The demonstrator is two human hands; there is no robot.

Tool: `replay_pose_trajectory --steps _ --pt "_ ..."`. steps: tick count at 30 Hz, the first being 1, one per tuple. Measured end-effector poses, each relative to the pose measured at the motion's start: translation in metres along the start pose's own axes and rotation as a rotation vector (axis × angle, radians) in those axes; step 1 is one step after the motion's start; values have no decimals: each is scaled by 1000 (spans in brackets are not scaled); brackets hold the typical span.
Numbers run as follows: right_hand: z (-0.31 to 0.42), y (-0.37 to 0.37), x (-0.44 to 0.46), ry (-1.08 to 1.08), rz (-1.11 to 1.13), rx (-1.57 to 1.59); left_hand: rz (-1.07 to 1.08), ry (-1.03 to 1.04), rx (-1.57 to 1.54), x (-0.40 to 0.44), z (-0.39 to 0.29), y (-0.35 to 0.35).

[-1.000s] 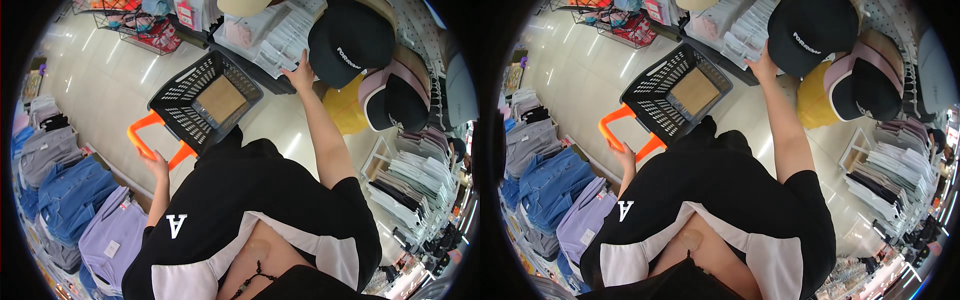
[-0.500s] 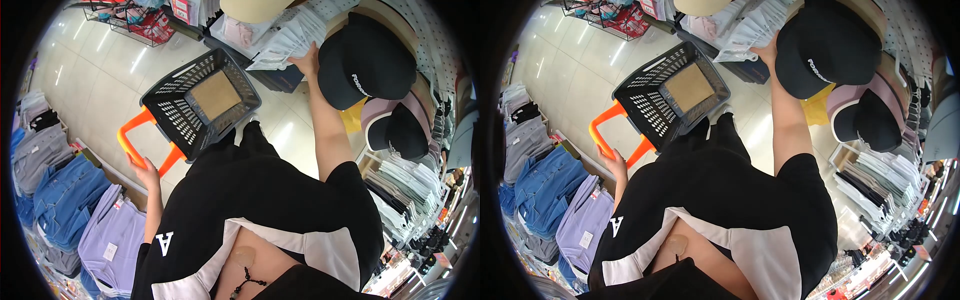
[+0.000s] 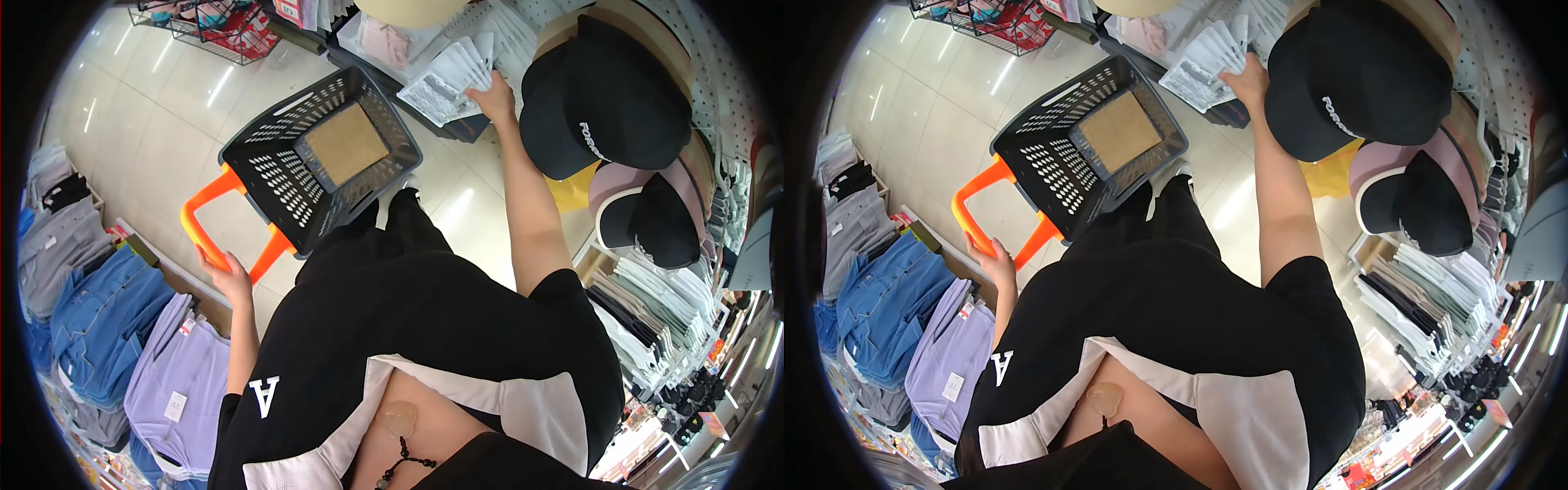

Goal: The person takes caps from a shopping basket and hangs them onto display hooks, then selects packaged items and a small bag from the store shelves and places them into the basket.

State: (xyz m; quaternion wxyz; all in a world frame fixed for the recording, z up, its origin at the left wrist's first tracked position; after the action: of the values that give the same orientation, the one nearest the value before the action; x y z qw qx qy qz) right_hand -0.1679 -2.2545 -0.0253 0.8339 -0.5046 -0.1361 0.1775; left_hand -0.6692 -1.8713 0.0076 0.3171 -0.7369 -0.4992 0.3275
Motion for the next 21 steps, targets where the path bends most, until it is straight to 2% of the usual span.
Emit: replay_pose_trajectory --steps 2,8,13,17,19,21 --pt "3 2 -3 29 23 -9 -46 95 32 0 -3 -1" --pt "5 12 -10 -3 47 -95 -21 64 -19 -1 -6 -2" --pt "17 13 -18 -141 -5 -187 -23 50 -17 -1 -5 -1" --pt "32 11 -30 -231 -3 -151 -44 74 3 0 -4 -1" --pt "50 7 -41 -379 -22 -178 -49 67 -3 0 -3 -1" --pt "59 4 -50 -394 -12 -135 -55 57 -6 -1 -3 -2"
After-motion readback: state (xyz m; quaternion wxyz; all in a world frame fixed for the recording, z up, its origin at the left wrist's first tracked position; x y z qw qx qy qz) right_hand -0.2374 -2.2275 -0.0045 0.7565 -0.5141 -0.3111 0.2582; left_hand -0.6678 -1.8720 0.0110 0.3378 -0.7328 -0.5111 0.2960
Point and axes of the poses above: each hand's wrist, its own x-axis towards the middle knuckle, its own y-axis out of the palm, z = x × y, the point moved 6 cm from there along x, towards the middle knuckle, and after that the axes turned 11 degrees about -y, right-handed, at the moved point
